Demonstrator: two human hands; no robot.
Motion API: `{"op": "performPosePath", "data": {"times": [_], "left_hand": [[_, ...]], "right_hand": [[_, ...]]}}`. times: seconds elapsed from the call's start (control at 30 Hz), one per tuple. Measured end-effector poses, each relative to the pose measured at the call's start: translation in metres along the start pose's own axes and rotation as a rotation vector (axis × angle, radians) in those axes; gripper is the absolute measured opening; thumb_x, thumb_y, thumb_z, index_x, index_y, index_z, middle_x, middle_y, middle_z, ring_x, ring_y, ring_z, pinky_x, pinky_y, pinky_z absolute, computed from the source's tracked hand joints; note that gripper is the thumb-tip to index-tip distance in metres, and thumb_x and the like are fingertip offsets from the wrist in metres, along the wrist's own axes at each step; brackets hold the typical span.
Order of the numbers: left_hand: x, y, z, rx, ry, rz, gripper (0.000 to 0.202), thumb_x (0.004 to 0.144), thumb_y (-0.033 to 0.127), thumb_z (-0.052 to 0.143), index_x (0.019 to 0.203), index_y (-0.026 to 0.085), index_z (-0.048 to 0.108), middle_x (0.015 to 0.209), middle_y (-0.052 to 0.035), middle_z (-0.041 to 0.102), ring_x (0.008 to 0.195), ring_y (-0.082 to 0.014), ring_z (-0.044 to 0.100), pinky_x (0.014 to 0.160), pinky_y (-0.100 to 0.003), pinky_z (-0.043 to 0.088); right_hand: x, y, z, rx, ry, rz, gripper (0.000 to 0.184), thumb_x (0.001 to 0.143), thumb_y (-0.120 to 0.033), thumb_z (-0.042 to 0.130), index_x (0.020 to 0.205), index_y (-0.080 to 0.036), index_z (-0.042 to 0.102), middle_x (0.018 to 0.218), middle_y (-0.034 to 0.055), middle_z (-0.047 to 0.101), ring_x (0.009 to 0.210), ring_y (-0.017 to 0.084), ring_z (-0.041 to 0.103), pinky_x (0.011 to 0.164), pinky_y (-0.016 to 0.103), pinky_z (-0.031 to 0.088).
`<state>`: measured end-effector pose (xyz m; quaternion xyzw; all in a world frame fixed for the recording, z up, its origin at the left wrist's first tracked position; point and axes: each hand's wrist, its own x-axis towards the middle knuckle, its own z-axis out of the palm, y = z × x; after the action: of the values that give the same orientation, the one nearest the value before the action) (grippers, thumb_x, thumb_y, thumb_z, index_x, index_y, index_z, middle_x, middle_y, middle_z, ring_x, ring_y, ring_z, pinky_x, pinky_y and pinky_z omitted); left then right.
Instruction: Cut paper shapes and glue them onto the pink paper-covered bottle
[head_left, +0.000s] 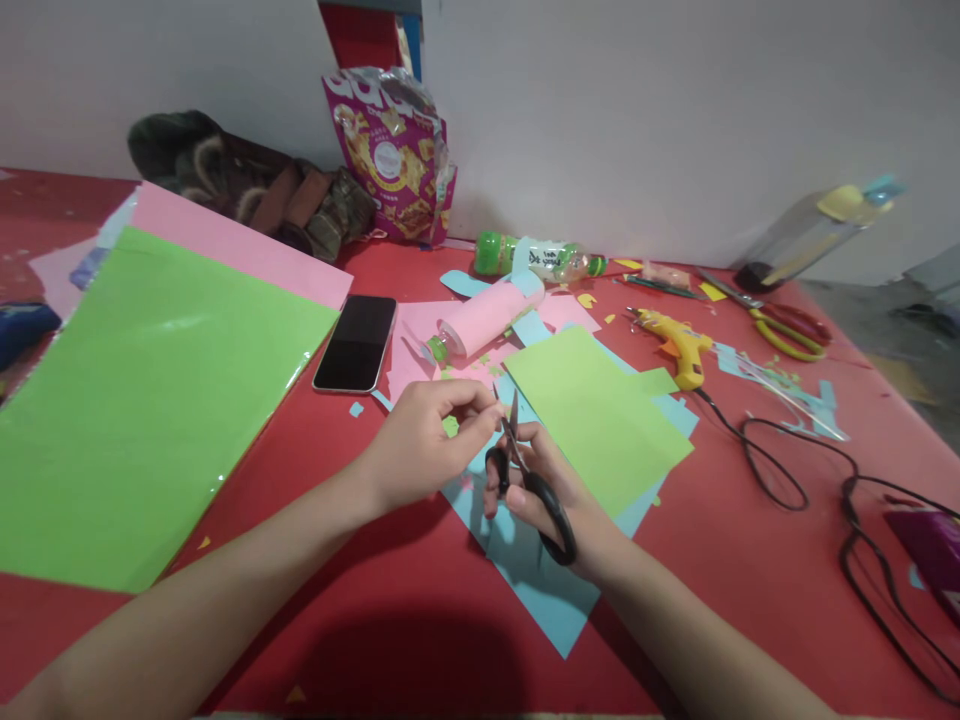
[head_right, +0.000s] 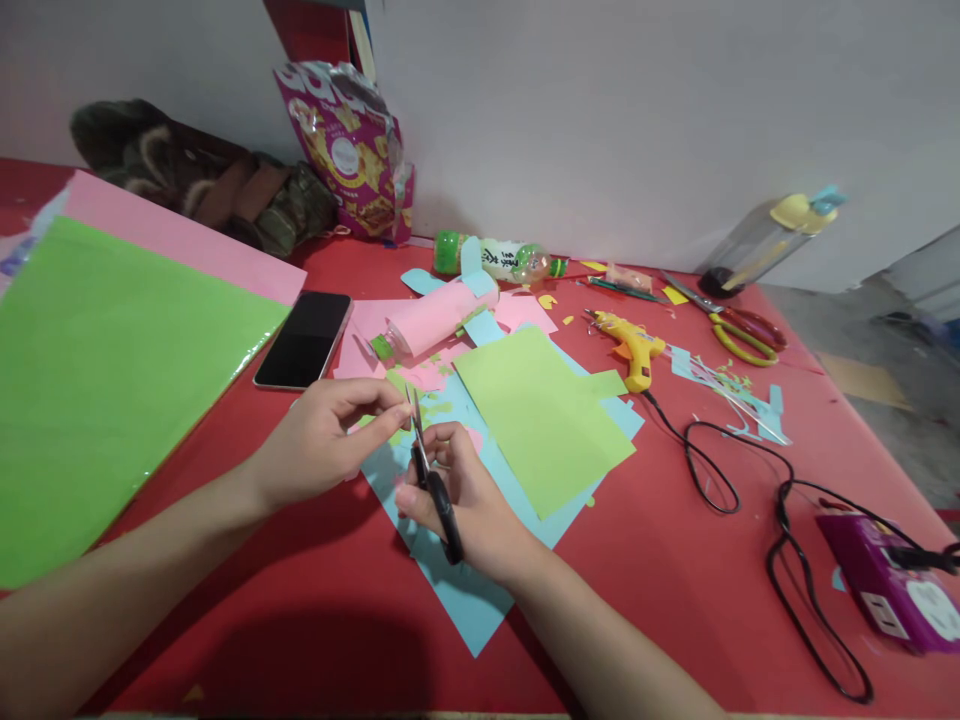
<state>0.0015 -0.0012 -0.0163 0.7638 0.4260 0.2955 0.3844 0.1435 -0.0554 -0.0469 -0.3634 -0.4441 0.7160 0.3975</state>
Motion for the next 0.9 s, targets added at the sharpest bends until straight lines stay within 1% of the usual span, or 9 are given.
{"op": "performPosePath", "data": {"times": [0.23,0.47,0.9], "left_hand": [[-0.0007,-0.0005,-0.0016,-0.025,-0.032,0.005,0.019,0.077,0.019,0.045,0.06,0.012,0.051,0.054,0.0035,0.049,0.051,-0.0056,0.042,0.05,-0.016,0.034],[0.0008,-0.0009,-0.0045,-0.047,-0.072,-0.014,0.019,0.077,0.02,0.045,0.06,0.012,0.05,0.054,0.0036,0.048,0.052,-0.0058,0.042,0.05,-0.015,0.034],[0.0012,0.0009,-0.0062,-0.059,-0.088,-0.018,0.019,0.077,0.021,0.045,0.061,0.012,0.052,0.056,0.0029,0.051,0.053,-0.0066,0.044,0.051,-0.016,0.036]], "right_hand": [[-0.0009,-0.0009,-0.0016,0.003,-0.013,-0.022,0.041,0.067,-0.046,0.06,0.087,-0.023,0.032,0.074,-0.0034,0.041,0.061,0.008,0.044,0.06,0.027,0.036],[-0.0002,0.0017,-0.0015,0.001,-0.024,-0.032,0.041,0.068,-0.046,0.059,0.088,-0.024,0.031,0.075,-0.003,0.041,0.063,0.01,0.046,0.059,0.027,0.035],[-0.002,0.0006,-0.0024,-0.005,-0.046,-0.025,0.041,0.069,-0.047,0.058,0.089,-0.024,0.031,0.079,-0.0015,0.041,0.064,0.01,0.046,0.062,0.03,0.037]]}}
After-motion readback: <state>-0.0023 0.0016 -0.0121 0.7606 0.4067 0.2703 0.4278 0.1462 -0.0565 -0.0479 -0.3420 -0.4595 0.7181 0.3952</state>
